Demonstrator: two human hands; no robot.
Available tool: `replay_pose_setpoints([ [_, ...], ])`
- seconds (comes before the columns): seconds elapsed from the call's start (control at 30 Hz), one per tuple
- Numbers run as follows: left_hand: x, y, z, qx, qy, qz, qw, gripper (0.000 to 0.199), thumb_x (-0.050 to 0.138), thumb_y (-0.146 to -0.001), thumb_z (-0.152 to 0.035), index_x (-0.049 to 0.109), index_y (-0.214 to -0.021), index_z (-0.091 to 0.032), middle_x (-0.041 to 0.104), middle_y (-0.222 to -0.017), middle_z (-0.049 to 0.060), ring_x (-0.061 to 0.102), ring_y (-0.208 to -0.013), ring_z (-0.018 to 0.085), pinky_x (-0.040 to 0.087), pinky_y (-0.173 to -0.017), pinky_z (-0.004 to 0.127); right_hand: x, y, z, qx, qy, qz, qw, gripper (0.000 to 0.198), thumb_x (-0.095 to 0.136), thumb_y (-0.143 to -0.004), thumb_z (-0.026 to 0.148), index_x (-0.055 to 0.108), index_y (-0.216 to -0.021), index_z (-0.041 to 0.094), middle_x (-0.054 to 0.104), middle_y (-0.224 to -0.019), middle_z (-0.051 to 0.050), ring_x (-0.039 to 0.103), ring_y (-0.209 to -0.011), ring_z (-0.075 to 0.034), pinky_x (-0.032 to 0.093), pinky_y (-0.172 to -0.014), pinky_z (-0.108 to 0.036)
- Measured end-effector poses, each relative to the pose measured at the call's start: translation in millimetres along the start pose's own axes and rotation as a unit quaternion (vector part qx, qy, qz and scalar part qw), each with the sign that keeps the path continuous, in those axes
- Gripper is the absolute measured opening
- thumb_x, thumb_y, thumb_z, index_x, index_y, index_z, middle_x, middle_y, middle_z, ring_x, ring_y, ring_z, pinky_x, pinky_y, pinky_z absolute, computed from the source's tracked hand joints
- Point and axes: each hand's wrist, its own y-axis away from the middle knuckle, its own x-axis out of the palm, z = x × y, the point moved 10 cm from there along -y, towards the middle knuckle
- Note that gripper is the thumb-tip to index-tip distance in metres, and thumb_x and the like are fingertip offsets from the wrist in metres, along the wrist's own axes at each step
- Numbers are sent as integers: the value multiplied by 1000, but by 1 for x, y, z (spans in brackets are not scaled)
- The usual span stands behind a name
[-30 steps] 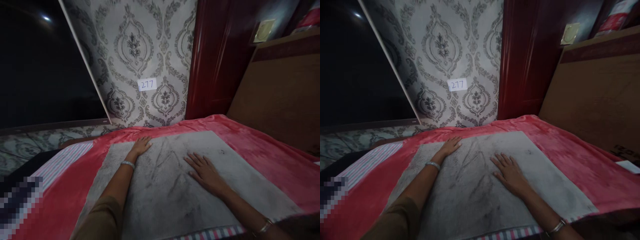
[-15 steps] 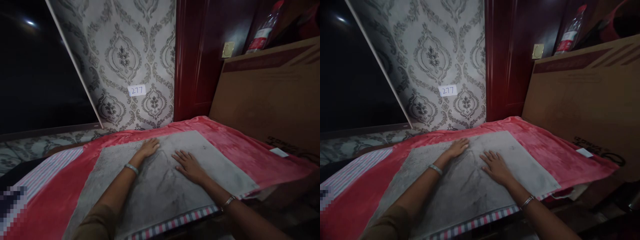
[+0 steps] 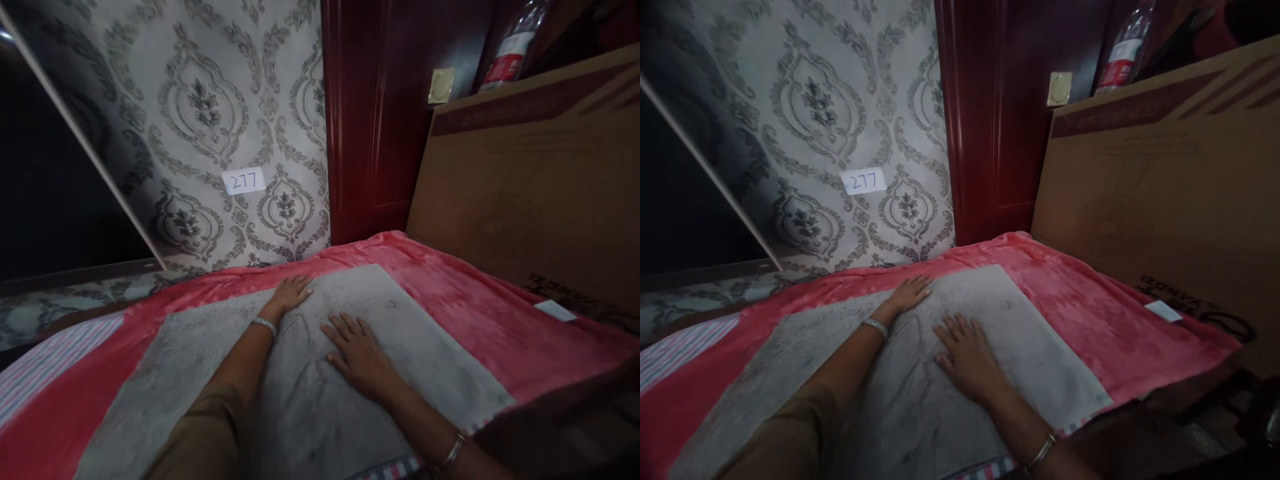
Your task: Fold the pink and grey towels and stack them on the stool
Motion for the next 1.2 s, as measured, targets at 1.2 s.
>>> replay_pose_setpoints([
  [1.2,-1,25,-28,-4,-15,3,1000,62,29,-103,-53,30,-159,-27,24,-167,7,22,-155,27,15,-124,54,-44,-99,-181,180,78,-8,980,69,26,-102,59,25,-162,26,16,-169,-7,12,-156,-28,12,-124,-51],
])
